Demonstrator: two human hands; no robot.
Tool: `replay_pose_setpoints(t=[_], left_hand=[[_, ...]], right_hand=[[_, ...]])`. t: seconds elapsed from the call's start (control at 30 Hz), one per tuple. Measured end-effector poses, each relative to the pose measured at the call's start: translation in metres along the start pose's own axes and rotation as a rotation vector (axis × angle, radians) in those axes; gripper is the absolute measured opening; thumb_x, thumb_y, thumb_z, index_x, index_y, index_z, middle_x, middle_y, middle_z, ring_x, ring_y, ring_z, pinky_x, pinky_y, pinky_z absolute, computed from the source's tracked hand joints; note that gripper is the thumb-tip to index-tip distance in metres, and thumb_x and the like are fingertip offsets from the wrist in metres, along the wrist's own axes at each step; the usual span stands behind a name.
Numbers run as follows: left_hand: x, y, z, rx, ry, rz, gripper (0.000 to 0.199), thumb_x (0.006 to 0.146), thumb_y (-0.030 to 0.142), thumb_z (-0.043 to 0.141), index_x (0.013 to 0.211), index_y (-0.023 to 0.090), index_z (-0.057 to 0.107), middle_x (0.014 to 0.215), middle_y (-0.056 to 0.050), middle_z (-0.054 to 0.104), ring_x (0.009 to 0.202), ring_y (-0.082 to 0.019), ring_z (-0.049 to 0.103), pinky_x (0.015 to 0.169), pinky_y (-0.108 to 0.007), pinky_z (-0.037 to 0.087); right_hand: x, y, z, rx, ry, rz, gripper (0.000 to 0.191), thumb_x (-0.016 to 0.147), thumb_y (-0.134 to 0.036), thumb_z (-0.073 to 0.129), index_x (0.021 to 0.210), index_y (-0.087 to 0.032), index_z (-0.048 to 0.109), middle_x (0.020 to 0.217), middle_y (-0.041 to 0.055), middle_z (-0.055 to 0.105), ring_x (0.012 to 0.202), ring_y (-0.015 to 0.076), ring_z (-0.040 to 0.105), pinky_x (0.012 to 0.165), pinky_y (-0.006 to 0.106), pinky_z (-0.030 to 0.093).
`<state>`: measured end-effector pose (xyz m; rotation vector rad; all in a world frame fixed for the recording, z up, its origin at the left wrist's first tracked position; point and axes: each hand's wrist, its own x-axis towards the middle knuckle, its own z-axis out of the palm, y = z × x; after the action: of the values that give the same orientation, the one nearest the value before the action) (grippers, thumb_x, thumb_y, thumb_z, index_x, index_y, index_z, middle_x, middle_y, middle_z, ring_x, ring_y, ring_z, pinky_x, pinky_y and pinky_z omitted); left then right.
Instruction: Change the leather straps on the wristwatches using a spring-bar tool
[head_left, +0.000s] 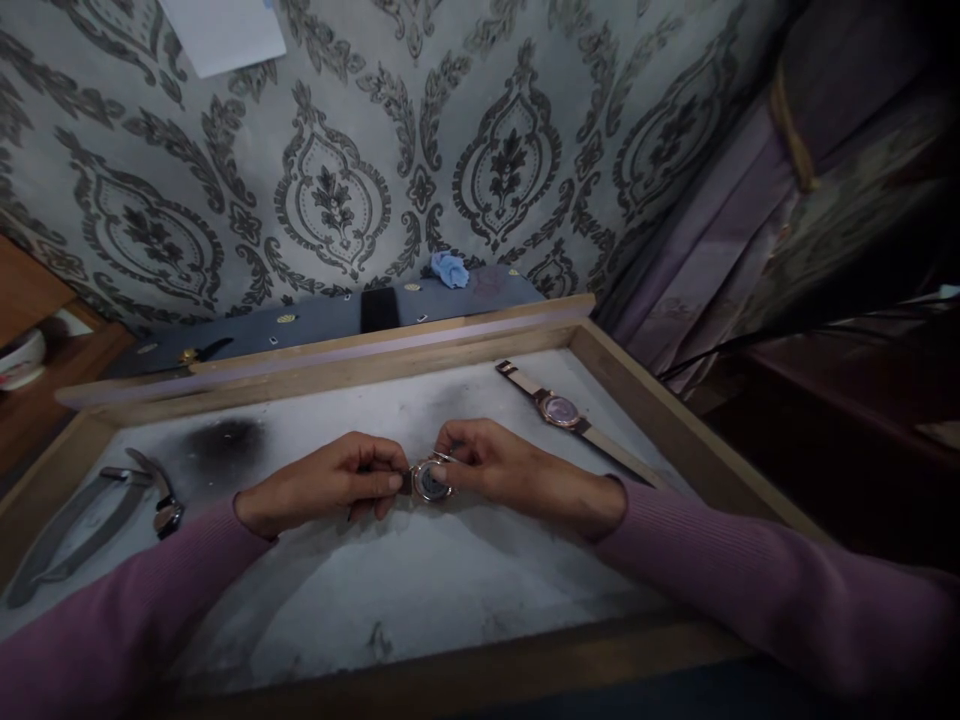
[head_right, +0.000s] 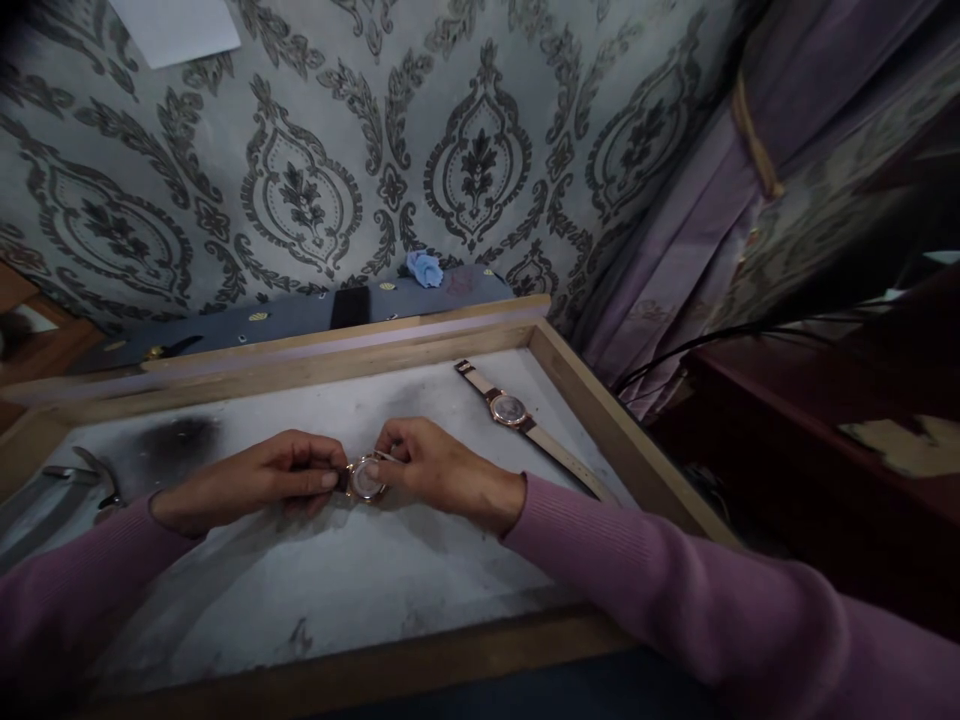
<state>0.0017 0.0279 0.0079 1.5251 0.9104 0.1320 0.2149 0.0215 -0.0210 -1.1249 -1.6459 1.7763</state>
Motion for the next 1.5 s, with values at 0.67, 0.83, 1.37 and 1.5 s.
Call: replay_pose_setpoints(t=[0.67,0.83,1.37,1.5], left_hand=[[-0.006,0.004,0.002,-0.016,0.071,-0.034,0.022,0.085,0.036,0.052,0.079,0.015,0.057,0.054,0.007,0.048,0.040,-0.005,0.031,0.041,-0.020,0.022],[-0.007,0.004,0.003,-0.029,0.092,-0.034,0.022,0.084,0.036,0.054,0.079,0.015,0.059,0.053,0.007,0.048,0.040,-0.005,0.032,0.042,-0.020,0.022],[-0.010,-0.007,0.006,-0.165,0.206,-0.003,0.022,0.083,0.034,0.062,0.081,0.013,0.063,0.069,-0.001,0.065,0.050,-0.007,0.051,0.044,-0.019,0.027],[-0.009,-0.009,0.006,-0.188,0.217,-0.007,0.021,0.083,0.034,0.062,0.084,0.013,0.063,0.076,-0.006,0.070,0.056,-0.010,0.060,0.041,-0.019,0.023]], right_hand=[[-0.002,-0.004,0.000,0.070,-0.046,-0.048,0.016,0.080,-0.028,0.065,0.080,-0.012,0.062,0.077,0.0036,0.067,0.069,0.0113,0.057,0.063,0.024,0.042],[-0.005,-0.005,0.002,0.046,-0.037,-0.067,0.011,0.083,-0.024,0.061,0.082,-0.013,0.061,0.079,0.0039,0.068,0.072,0.0123,0.059,0.066,0.025,0.044],[-0.014,-0.009,0.007,-0.285,0.056,-0.309,0.011,0.089,-0.023,0.053,0.083,-0.017,0.059,0.073,-0.0008,0.058,0.065,0.0115,0.050,0.058,0.022,0.038],[-0.016,-0.012,0.007,-0.360,0.078,-0.312,0.010,0.089,-0.021,0.054,0.083,-0.017,0.060,0.075,0.0006,0.061,0.068,0.0128,0.053,0.060,0.024,0.040]])
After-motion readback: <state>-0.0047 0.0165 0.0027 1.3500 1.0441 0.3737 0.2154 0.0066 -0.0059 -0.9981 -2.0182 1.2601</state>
